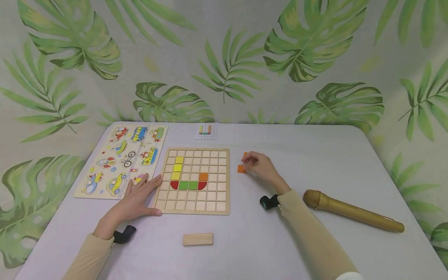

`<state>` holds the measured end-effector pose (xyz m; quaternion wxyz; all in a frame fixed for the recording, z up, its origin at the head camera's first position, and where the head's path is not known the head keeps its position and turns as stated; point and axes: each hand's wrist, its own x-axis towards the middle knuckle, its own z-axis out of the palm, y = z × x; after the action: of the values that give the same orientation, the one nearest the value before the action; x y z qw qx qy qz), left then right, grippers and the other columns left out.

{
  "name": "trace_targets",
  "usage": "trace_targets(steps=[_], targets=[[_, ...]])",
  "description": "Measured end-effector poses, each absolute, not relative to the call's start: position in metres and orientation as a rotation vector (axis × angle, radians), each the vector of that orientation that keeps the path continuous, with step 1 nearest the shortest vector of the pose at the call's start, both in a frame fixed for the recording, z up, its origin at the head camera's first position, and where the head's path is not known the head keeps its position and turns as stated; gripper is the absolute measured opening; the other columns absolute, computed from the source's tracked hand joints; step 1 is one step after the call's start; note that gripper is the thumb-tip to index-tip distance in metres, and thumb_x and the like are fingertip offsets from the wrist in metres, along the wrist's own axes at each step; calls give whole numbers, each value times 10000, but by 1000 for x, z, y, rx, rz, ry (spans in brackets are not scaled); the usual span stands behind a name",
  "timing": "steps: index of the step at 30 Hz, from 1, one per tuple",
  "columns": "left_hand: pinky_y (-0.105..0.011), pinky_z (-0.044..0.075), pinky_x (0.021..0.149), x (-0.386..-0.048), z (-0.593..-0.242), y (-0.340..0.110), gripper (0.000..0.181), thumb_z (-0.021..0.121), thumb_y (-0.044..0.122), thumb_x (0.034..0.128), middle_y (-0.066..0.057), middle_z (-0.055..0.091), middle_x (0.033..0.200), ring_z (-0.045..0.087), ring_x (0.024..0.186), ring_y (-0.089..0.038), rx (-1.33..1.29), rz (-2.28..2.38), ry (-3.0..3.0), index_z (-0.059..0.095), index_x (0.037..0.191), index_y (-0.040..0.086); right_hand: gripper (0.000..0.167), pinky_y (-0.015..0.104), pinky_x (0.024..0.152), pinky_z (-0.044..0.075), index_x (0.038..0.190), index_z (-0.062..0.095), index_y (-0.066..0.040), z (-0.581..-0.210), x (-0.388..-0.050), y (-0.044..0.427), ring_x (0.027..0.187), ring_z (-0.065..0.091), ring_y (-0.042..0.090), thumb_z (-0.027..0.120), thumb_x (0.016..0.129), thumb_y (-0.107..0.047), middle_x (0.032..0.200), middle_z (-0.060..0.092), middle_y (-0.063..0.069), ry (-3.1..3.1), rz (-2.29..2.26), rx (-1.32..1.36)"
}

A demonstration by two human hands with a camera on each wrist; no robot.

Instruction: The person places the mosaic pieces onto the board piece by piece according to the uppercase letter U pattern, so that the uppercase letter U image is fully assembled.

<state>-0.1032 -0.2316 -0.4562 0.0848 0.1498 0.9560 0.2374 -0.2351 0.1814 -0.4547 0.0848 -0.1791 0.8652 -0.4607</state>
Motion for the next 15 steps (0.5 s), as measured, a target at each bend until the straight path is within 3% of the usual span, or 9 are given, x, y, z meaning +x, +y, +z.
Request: trace_targets(steps=[15], targets=[[-658, -94, 1063, -103, -456, -231, 1048, 812, 505, 657, -64, 254, 1560, 32, 1436, -377, 450, 704, 2863, 341, 1488, 73, 239, 387, 814, 457, 1008, 657, 8, -455, -234, 172, 901, 550, 272, 721, 782, 53, 1015, 645, 120, 2672, -1190, -633]])
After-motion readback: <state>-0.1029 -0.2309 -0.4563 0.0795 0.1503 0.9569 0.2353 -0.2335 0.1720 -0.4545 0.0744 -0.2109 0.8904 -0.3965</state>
